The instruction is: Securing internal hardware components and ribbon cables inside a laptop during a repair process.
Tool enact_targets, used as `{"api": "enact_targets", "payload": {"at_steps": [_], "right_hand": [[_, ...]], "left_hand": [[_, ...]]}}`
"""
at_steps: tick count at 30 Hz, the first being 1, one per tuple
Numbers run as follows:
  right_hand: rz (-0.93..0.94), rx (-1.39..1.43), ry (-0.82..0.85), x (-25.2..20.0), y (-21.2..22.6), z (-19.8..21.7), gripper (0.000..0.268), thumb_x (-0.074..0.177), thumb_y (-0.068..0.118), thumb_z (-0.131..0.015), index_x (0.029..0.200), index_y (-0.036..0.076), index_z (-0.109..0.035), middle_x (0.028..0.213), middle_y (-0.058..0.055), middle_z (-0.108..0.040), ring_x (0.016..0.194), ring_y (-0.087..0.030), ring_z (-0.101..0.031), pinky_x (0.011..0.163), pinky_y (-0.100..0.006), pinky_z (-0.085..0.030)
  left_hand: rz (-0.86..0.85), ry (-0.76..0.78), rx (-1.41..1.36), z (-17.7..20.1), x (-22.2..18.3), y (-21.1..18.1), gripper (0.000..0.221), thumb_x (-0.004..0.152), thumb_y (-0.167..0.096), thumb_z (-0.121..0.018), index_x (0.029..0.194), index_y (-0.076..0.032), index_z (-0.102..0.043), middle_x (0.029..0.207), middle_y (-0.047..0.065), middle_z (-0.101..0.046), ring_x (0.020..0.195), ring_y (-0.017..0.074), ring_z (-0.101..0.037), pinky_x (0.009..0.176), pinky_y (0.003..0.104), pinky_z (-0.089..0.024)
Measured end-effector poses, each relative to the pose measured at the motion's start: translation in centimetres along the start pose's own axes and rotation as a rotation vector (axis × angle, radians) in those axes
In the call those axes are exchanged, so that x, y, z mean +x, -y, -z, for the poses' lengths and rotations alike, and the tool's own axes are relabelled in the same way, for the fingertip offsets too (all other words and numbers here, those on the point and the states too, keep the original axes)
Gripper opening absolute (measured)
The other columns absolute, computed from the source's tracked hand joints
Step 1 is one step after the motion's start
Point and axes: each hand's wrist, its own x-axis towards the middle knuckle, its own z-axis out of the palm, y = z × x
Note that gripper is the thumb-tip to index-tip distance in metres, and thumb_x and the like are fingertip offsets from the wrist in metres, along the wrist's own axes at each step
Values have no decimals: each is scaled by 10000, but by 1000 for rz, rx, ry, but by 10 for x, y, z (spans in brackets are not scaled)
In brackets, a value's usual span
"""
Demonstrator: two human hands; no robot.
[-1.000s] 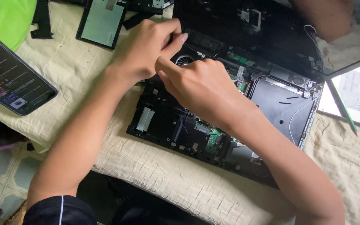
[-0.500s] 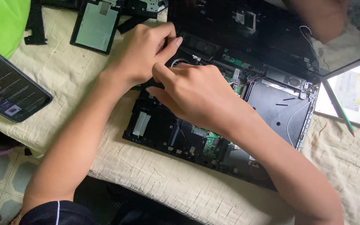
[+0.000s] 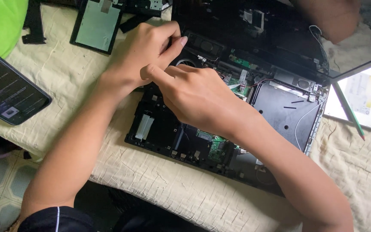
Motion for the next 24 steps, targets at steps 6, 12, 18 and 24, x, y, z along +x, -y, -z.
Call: {"api": "enact_targets", "payload": {"at_steps": [6,12,18,24], "right_hand": [[33,2,83,1,0,9,216,915,-42,-502,1115,34,-478,835,-111,-565,763,-300,-593,360,-429,-397],[65,-101,-31,0,2,7,224,952,10,-555,1163,84,-555,812,-44,-601,760,-235,-601,382,-376,-427],[69,-209,-114,-4,-3,-4,153,1113,108,-558,966,118,-519,511,24,-405,432,-168,-257,399,-347,-231],[51,-141,-31,-3,4,-1,322,1021,-9,-484,1318,115,-472,696,-35,-446,522,-210,-383,370,-369,-271]], "left_hand": [[36,16,12,2,-1,-3,242,1102,-210,-630,894,-93,-593,679,6,-615,564,173,-565,422,353,-357],[18,15,6,2,-1,-2,230,1097,-200,-634,894,-99,-595,680,6,-614,567,168,-558,429,347,-352],[18,-11,64,-2,1,2,227,1094,-224,-644,915,-90,-607,702,35,-645,592,238,-605,429,410,-392],[-1,-24,45,-4,0,4,236,1092,-208,-650,903,-79,-594,707,31,-640,592,218,-599,404,387,-384]]}}
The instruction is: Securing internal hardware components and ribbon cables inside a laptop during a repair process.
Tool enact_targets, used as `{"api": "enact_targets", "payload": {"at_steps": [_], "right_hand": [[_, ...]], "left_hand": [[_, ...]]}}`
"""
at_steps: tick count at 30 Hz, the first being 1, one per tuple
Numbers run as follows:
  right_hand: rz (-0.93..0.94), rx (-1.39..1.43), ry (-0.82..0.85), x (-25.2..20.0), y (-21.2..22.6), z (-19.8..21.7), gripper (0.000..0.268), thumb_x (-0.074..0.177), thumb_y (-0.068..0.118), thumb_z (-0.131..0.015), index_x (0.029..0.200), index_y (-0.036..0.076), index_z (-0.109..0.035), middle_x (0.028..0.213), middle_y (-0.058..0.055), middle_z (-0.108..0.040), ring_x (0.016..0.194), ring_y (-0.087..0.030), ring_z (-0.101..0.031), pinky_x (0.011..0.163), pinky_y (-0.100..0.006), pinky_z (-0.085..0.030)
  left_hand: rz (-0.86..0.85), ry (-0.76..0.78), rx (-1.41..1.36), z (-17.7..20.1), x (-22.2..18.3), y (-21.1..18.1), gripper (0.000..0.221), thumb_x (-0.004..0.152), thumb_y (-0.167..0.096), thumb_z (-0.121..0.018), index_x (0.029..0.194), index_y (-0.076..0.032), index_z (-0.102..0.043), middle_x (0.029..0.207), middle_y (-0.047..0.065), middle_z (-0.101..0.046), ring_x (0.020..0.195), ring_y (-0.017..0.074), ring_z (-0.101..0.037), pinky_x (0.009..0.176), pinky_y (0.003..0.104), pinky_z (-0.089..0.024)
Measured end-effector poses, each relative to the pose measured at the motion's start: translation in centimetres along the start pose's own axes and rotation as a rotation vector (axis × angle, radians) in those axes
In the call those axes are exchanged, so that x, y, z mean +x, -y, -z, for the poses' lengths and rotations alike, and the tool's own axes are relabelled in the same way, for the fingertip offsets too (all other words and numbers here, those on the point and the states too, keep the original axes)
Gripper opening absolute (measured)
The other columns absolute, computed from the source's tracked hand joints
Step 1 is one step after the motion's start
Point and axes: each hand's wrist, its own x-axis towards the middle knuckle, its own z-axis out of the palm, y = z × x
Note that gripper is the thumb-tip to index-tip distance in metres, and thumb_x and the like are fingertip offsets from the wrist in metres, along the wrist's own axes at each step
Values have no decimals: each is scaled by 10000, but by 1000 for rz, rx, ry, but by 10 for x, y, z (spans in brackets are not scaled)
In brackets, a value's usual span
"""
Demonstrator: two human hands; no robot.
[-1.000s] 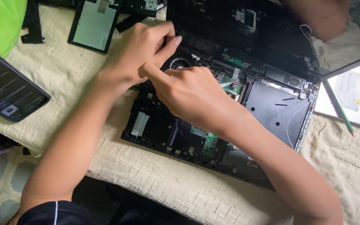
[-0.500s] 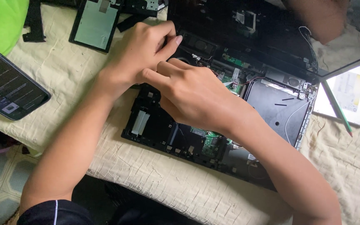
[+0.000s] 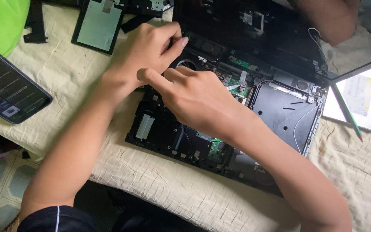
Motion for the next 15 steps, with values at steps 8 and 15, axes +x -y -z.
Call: {"api": "enact_targets", "payload": {"at_steps": [8,15], "right_hand": [[-1,43,24,3,1,8,183,993,86,-562,1171,70,-524,841,-59,-586,726,-248,-571,379,-402,-422],[18,-81,-26,-3,-4,-5,36,1082,113,-571,1066,84,-556,542,2,-462,398,-192,-327,356,-365,-270]], "left_hand": [[20,28,-17,4,0,-4,224,1089,-197,-633,902,-80,-596,710,31,-629,598,208,-591,416,378,-388],[-65,10,-18,0,1,3,213,1094,-161,-646,914,-56,-599,705,54,-634,597,223,-603,451,379,-404]]}}
